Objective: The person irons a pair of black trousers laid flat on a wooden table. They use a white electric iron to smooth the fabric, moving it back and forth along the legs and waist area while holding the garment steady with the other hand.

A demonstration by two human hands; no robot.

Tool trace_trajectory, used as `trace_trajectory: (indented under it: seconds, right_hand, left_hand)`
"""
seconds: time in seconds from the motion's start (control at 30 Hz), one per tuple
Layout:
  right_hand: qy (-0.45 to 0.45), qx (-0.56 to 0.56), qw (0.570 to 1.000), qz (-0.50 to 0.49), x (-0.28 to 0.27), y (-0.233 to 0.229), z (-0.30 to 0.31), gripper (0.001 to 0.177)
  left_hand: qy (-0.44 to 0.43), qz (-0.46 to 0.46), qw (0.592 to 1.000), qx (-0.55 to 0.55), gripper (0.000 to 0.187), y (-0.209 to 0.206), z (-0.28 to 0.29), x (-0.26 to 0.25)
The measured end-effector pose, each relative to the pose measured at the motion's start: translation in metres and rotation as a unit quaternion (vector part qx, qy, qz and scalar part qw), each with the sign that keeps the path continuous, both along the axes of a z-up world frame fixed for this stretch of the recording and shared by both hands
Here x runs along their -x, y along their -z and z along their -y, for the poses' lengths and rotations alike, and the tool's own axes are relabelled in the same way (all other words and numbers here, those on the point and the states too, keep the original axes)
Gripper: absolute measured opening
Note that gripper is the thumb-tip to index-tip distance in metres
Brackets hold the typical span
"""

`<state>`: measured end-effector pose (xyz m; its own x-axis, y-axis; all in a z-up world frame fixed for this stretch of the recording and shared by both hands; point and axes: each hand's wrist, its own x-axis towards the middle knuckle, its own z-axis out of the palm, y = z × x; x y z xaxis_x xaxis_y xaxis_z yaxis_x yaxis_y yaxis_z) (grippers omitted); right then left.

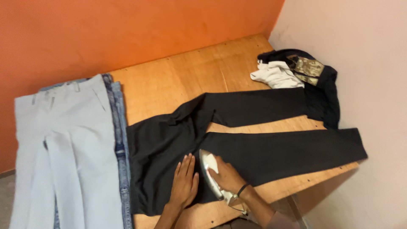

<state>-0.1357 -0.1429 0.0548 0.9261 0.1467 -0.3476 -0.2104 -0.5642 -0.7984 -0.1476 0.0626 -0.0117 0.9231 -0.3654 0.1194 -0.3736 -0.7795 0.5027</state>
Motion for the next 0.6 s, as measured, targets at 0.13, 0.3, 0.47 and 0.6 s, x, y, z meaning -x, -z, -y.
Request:
trace_trajectory:
  seconds: [0.13,0.3,0.47,0.6]
  right_hand:
    - [-0.015,0.052,0.913,0.405,0.043,-0.005,-0.001,0.041]
    - [0.14,0.017,0.99,-0.013,0.051,0.003,0.024,0.035]
    - [0.15,0.069,0.982,0.094,-0.007,0.036,0.038,0.037]
    - [0.1,0.131,0.967,0.192,-0.058,0.039,0.045,0.042]
  left_hand:
    - [-0.045,0.062,0.996,-0.051,0.069,0.008,0.022,0.005]
    - [-0.109,0.093,0.984,-0.103,0.072,0.017,0.021,0.014]
    - [-0.144,0.094,0.977,-0.123,0.073,0.017,0.026,0.009]
    - [-0.17,0.081,0.972,-0.142,0.072,0.022,0.036,0.005]
